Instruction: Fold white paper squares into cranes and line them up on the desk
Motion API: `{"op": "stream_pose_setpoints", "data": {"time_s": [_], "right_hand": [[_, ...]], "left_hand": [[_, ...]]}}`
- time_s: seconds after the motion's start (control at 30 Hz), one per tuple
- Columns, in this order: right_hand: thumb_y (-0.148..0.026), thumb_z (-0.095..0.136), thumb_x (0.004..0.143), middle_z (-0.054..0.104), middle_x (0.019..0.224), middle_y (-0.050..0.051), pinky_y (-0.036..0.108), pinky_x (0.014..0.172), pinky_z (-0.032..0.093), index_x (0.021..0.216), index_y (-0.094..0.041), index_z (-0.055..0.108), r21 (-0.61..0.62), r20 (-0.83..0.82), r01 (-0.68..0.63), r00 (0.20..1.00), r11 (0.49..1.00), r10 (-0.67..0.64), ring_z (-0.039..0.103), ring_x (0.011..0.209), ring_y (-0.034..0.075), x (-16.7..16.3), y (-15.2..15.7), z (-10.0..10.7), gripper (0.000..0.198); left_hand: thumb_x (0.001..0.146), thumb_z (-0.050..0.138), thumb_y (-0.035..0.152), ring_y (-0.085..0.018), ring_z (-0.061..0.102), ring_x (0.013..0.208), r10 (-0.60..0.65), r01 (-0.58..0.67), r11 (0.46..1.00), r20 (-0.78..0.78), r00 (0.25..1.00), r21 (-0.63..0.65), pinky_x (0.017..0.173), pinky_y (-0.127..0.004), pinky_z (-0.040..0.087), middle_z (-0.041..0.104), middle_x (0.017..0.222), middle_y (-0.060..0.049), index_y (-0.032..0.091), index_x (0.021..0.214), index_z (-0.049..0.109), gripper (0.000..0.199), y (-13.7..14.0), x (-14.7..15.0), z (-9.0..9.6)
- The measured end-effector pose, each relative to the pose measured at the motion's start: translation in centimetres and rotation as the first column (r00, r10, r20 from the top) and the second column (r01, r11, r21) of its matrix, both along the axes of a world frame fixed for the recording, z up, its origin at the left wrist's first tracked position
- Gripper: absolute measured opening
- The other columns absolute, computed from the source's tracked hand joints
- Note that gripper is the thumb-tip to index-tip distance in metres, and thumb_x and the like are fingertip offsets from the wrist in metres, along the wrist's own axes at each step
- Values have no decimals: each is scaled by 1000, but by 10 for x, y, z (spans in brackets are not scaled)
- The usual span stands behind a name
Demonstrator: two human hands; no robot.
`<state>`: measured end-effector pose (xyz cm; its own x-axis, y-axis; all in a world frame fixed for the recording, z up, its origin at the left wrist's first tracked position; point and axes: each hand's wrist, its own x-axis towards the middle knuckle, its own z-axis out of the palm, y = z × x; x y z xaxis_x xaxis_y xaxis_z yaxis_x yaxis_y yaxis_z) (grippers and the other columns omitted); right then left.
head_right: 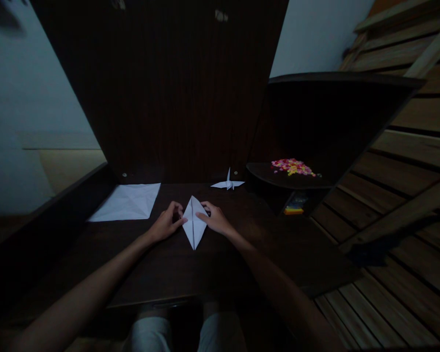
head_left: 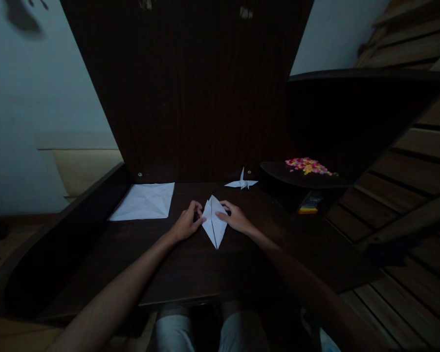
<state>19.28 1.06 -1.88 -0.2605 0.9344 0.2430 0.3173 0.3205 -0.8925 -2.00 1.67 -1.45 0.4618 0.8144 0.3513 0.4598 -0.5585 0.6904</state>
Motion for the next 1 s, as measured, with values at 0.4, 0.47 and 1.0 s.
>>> {"op": "stream_pose_setpoints", "data": {"time_s": [0.4, 0.47, 1.0], "right_hand": [[-15, 40, 76, 65, 91, 3, 31, 80, 44, 110, -20, 52, -58, -120, -61, 991, 996, 53, 59, 84, 17, 6, 3, -1, 37], [-12, 41, 71, 65, 90, 3, 29, 73, 45, 110, -20, 51, -75, -119, -42, 992, 996, 33, 59, 79, 16, 4, 5, -4, 40], [-21, 64, 73, 60, 94, 4, 34, 79, 46, 110, -20, 53, 211, 210, 0, 977, 977, -45, 55, 83, 16, 1, 0, -6, 39]], "left_hand": [[83, 53, 39, -24, 49, 103, 5, 43, 981, -248, 969, 188, 92, -40, 39, 51, 114, -8, 21, 114, 53, 36, 1, -2, -1], [81, 55, 43, -26, 47, 107, 32, 32, 977, -289, 957, 211, 94, -43, 37, 49, 121, -8, 23, 115, 53, 39, 1, -3, -3], [87, 45, 46, -25, 46, 106, 14, 66, 980, -393, 920, 190, 92, -45, 35, 53, 117, -7, 25, 116, 57, 38, -1, -3, -1]]}}
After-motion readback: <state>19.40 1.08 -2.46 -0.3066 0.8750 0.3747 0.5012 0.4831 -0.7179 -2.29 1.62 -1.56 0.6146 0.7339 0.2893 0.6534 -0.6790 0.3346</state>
